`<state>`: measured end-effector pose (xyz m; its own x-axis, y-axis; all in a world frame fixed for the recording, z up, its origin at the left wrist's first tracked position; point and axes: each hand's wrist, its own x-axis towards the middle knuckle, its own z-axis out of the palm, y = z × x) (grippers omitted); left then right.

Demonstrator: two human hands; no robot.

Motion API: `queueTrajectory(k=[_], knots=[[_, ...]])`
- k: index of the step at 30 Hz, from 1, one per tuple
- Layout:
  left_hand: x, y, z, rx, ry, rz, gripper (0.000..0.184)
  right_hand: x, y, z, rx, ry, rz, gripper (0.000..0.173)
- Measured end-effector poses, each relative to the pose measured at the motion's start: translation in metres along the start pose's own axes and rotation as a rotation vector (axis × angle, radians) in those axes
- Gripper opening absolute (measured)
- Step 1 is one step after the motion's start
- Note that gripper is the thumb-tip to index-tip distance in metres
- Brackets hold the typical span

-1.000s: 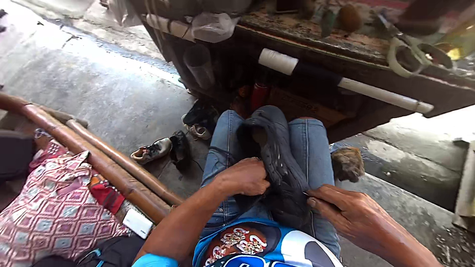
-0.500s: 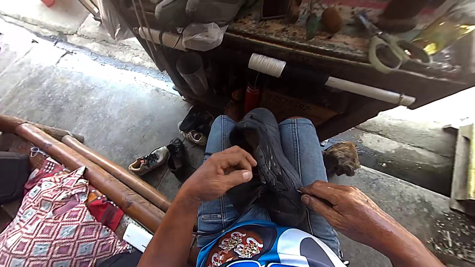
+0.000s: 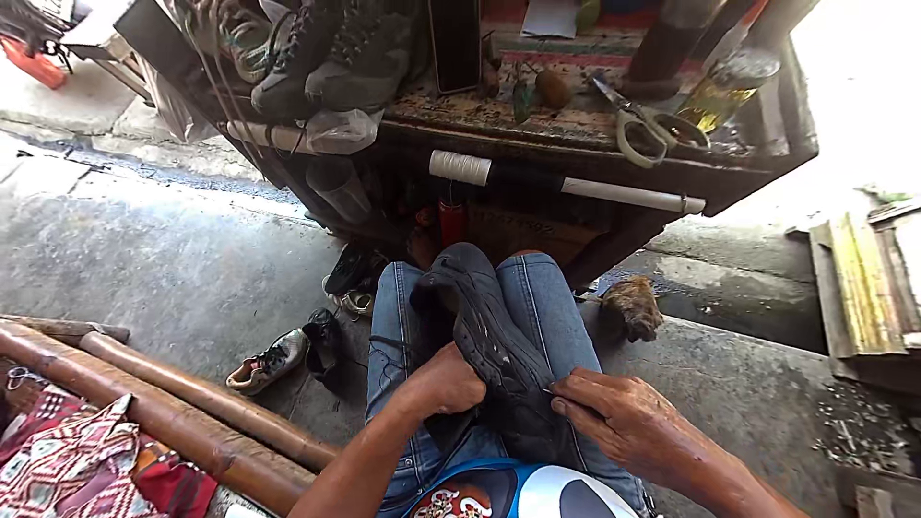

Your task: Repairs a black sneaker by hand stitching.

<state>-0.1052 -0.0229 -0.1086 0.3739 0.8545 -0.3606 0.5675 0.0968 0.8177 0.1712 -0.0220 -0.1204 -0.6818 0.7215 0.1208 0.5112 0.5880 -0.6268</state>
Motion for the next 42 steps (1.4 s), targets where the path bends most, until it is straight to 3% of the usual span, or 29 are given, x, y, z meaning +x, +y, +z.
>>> queueTrajectory(k=[5,16,22,26,32,35,38,42], knots=[[0.003,0.002,-0.003,-0.067,-0.095,0.039,0.024,-0.008,-0.005,0.009,-0.021,0.082,0.039,0.029],[0.001,-0.003,-0.002,-0.177,-0.110,0.044,0.022,-0.013,-0.019,0.023,-0.087,0.169,0.104,0.031],[-0.003,-0.012,0.006,-0.147,-0.009,0.118,0.021,-0.016,-0.016,0.021,-0.064,0.170,0.108,0.031],[-0.008,-0.003,0.013,-0.048,0.046,0.143,0.021,-0.017,-0.015,0.010,-0.107,0.076,0.104,0.031],[-0.009,0.035,0.010,0.145,-0.117,0.113,0.022,-0.005,-0.023,-0.018,-0.283,-0.137,0.043,0.017],[-0.003,0.040,0.008,0.173,-0.163,0.098,0.023,0.004,-0.024,-0.018,-0.246,-0.176,0.118,0.017],[0.002,0.033,0.008,0.123,-0.151,0.071,0.023,0.003,-0.011,-0.015,-0.109,-0.135,0.198,0.025],[0.004,0.026,0.013,0.110,-0.084,0.119,0.024,-0.014,0.005,-0.001,-0.095,0.066,0.171,0.042]])
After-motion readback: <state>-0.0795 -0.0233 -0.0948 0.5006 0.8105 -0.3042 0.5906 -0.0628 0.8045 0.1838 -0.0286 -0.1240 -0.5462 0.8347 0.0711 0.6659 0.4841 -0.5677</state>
